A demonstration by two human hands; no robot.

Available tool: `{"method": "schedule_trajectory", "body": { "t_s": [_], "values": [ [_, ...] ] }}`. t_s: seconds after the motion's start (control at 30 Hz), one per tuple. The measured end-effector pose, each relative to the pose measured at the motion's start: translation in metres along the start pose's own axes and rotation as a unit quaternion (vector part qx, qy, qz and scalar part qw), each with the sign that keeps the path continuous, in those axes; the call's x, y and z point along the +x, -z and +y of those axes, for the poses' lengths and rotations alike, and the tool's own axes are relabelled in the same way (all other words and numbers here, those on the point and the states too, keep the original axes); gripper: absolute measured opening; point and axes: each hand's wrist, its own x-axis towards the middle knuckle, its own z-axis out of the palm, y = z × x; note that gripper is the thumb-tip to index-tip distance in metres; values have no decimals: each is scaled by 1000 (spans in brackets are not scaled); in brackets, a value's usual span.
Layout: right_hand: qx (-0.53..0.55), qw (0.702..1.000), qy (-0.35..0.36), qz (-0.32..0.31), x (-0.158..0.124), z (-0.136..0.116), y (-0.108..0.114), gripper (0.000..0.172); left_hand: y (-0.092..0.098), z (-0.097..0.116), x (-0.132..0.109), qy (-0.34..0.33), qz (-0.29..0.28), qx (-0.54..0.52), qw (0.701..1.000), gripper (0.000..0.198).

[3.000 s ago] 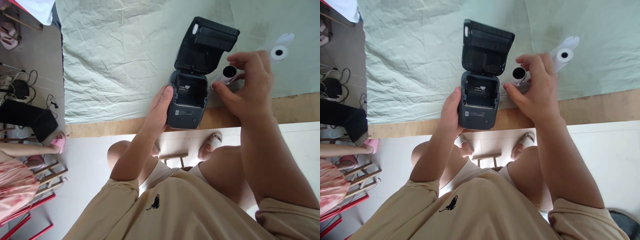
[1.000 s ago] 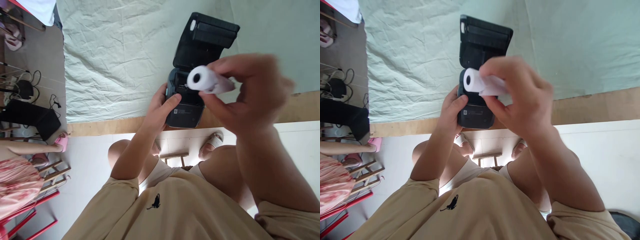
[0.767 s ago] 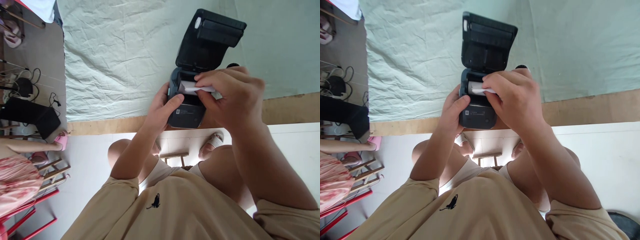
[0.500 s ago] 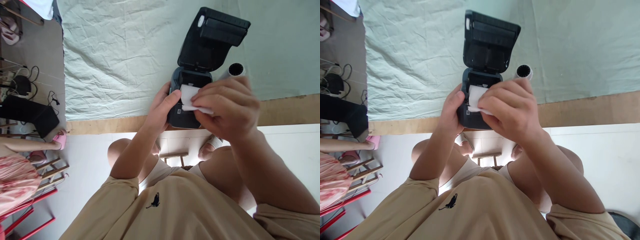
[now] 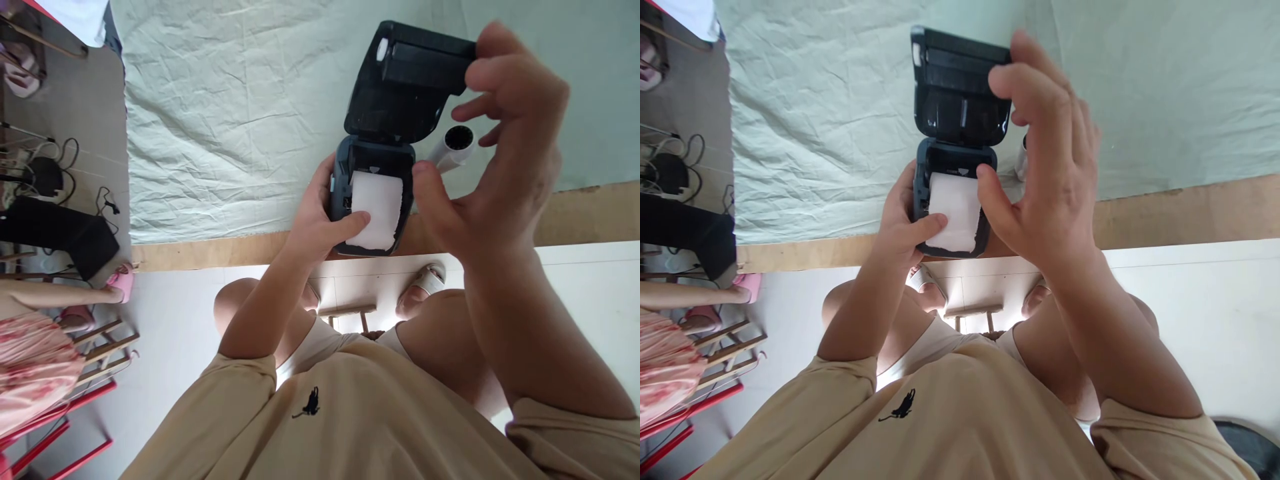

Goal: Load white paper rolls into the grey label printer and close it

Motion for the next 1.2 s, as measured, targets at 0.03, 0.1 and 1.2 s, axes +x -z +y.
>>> {"method": "schedule_trajectory", "body": {
  "t_s": [0.03, 0.1, 1.2],
  "values": [
    [0, 1000, -15, -14, 0, 1, 1, 52, 0, 0, 0, 1, 1, 3, 1000, 76],
    [23, 999, -31, 4, -1, 2, 3, 48, 0, 1, -2, 4, 9, 2, 1000, 76],
    [217, 915, -298, -166, -30, 5, -6, 48, -25, 17, -10, 33, 30, -107, 993, 45]
  ]
}}
